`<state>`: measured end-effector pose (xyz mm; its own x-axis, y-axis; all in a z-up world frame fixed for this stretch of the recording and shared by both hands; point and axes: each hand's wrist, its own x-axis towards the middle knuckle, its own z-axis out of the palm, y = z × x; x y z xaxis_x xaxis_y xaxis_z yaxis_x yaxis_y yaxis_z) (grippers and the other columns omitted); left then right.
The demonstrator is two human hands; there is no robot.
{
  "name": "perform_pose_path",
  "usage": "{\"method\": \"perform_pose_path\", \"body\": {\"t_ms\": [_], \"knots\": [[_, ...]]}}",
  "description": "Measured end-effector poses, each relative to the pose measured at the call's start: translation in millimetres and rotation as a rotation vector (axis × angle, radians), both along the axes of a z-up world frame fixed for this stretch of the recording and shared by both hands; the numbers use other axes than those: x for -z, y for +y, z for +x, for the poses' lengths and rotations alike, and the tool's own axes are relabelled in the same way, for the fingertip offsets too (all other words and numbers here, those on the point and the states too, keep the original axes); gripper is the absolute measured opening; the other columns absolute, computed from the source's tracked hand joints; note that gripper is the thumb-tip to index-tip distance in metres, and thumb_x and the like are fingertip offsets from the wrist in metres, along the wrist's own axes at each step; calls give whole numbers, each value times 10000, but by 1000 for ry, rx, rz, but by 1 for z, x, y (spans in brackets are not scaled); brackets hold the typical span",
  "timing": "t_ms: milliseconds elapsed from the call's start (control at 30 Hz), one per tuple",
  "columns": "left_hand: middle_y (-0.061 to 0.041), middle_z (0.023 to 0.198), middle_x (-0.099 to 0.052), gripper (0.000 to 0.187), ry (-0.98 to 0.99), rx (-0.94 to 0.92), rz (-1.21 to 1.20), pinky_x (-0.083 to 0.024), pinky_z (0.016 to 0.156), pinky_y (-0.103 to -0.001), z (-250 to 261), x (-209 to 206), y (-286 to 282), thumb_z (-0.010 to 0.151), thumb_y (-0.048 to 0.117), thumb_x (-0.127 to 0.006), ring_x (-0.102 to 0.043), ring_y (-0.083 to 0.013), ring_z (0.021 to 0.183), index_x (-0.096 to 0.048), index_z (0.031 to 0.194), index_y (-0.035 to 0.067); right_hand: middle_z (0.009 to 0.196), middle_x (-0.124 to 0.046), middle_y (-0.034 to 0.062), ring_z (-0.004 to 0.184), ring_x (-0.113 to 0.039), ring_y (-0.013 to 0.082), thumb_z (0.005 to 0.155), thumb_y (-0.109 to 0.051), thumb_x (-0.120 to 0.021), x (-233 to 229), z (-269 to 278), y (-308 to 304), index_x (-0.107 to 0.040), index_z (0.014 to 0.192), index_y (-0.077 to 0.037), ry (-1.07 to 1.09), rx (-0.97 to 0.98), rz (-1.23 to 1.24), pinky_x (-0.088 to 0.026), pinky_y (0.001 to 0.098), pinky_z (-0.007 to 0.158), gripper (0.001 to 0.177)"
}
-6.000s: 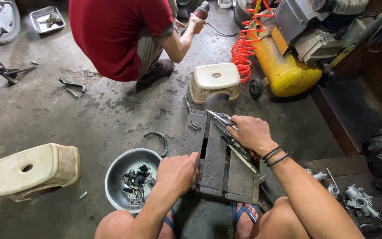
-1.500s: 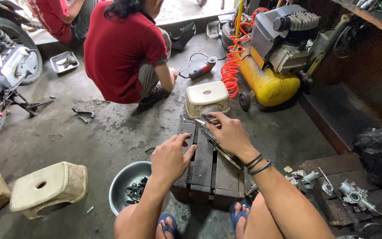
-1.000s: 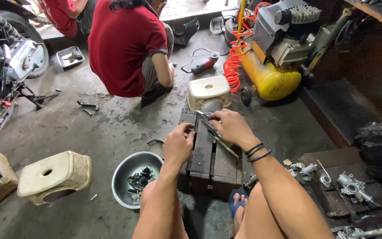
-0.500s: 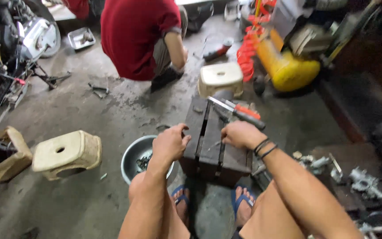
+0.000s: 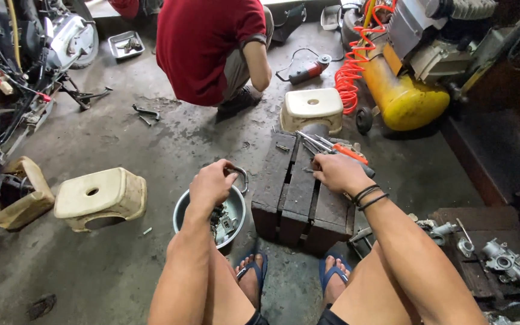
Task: The person sits on the floor and uses a screwdriver to remove screws from a circular mechanical part with wires. They place the screws into a metal bowl and continue to disassemble the part, separating the wires and components.
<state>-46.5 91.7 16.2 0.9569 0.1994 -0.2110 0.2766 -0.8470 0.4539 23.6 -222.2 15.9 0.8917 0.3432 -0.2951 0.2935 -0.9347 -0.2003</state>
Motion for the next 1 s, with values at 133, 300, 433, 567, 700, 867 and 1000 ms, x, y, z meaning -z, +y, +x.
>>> {"method": "perform_pose_path", "body": {"t_ms": [133,300,433,567,700,867,1000], "knots": [[32,1193,-759,331,29,0,-19,-540,1010,-491,1,10,16,932,402,-630,-671,-307,1210,-667,1259,366,1126,-736,159,1174,-668,378,945,-374,-593,4,5,-9,-636,1130,-158,-44,36,38,-549,510,986,288],[-5,1209,-763,353,65,3,-54,-526,1030,-505,-1,4,14,924,444,-628,-660,-334,1234,-682,1258,345,1117,-744,148,1173,-674,361,943,-357,-606,3,7,-5,-630,1160,-149,-70,62,63,-546,492,985,301],[51,1203,-760,348,106,43,-8,-527,1035,-500,4,13,15,934,421,-614,-668,-327,1211,-663,1277,390,1096,-748,144,1150,-684,370,944,-375,-592,2,6,2,-623,1151,-183,-66,26,32,-549,496,978,284],[33,1193,-768,357,98,81,11,-531,1034,-512,-2,5,10,944,371,-617,-675,-346,1197,-650,1299,368,1085,-747,152,1143,-686,385,946,-360,-594,0,3,4,-612,1145,-176,-55,9,60,-554,498,968,272],[-75,1167,-781,368,86,143,-87,-512,1049,-549,-13,-11,0,946,364,-611,-657,-407,1208,-666,1295,262,1110,-741,171,1164,-673,394,952,-352,-585,-5,1,1,-602,1156,-159,-49,2,45,-544,518,986,281],[-44,1251,-752,404,172,219,35,-525,1050,-513,-5,4,-5,956,442,-593,-654,-375,1234,-627,1341,322,1133,-746,144,1185,-668,379,969,-393,-563,-12,2,-4,-625,1179,-200,-56,42,24,-532,503,1007,292],[-80,1272,-735,424,173,217,49,-526,1040,-509,2,12,-13,959,446,-596,-654,-384,1235,-617,1362,317,1147,-750,138,1200,-664,370,959,-417,-569,-4,8,-7,-628,1190,-224,-78,45,-14,-526,511,1015,307]]}}
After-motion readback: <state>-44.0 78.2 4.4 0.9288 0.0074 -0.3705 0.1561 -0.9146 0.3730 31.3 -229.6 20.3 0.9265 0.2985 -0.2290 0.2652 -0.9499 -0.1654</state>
